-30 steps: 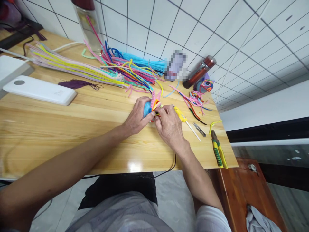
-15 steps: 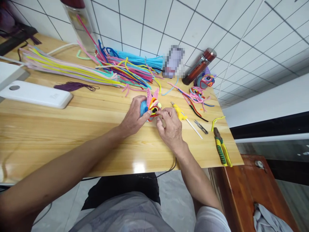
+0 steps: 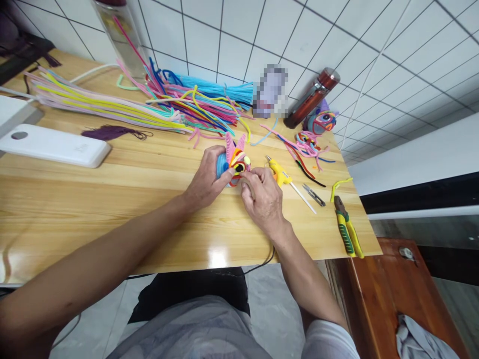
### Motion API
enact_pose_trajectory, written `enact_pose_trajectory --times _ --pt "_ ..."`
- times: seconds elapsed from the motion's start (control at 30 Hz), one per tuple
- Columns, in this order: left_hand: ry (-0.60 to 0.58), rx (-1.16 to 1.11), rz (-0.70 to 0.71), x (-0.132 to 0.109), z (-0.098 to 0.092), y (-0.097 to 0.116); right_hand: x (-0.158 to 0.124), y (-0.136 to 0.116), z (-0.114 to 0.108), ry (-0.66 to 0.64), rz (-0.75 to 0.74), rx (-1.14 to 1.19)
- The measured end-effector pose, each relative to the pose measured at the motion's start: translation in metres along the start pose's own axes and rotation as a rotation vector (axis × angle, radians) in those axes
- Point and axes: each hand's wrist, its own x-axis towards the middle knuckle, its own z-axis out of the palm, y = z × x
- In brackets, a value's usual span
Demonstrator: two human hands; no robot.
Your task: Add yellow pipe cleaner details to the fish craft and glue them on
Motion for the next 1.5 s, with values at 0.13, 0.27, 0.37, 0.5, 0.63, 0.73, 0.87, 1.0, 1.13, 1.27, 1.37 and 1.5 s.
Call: enact_pose_trajectory --times 0.13,0.27,0.37,0.5,0.63,0.73,0.87,1.0,1.13,1.27,1.37,1.5 --pt "-0.010 -0.001 0.001 0.0002 -0.0005 0.0000 -0.0011 -0.0008 0.0016 0.007 -0.019 0.002" --pt "-0.013 -0.011 -0.008 0.0004 -0.0012 0.0004 -0.0011 -0.0019 0.0008 0.009 -0.030 -0.020" --pt "-0.012 -0.021 0.000 0.0002 -0.0013 0.0005 -0.0010 -0.0027 -0.0003 0.022 -0.028 -0.022" --pt "-0.008 -0.018 -0.001 0.0004 -0.0013 0.0007 -0.0017 -0.0030 0.0009 0.005 -0.011 -0.011" --pt "-0.015 -0.002 -0.016 0.0009 -0.0017 0.0011 -0.0028 -0.0022 0.0020 -0.021 0.008 -0.006" --pt "-0.018 -0.001 -0.012 0.0009 -0.0022 0.0012 -0.0028 -0.0018 0.0008 -0.029 0.012 -0.005" --pt "-0.029 0.003 -0.008 0.0008 -0.0030 0.0013 -0.0022 -0.0013 0.0001 -0.028 0.033 -0.026" --pt "-0.019 -0.001 -0.011 0.0008 -0.0027 0.0013 -0.0028 -0.0003 0.0023 -0.028 0.027 -0.012" --pt "-0.013 -0.005 -0.003 0.0008 -0.0020 0.0011 -0.0035 0.0001 0.0027 -0.030 0.029 -0.011" --pt "-0.009 -0.005 -0.006 0.0007 -0.0017 0.0019 -0.0031 0.0001 0.0013 0.019 0.026 -0.001" --pt "-0.002 0.001 0.000 0.0006 -0.0017 0.0024 -0.0031 0.0005 0.0022 0.024 0.029 -0.011" --pt "-0.016 0.003 -0.010 0.0007 -0.0021 0.0019 -0.0041 0.0013 0.0047 -0.014 0.052 -0.017"
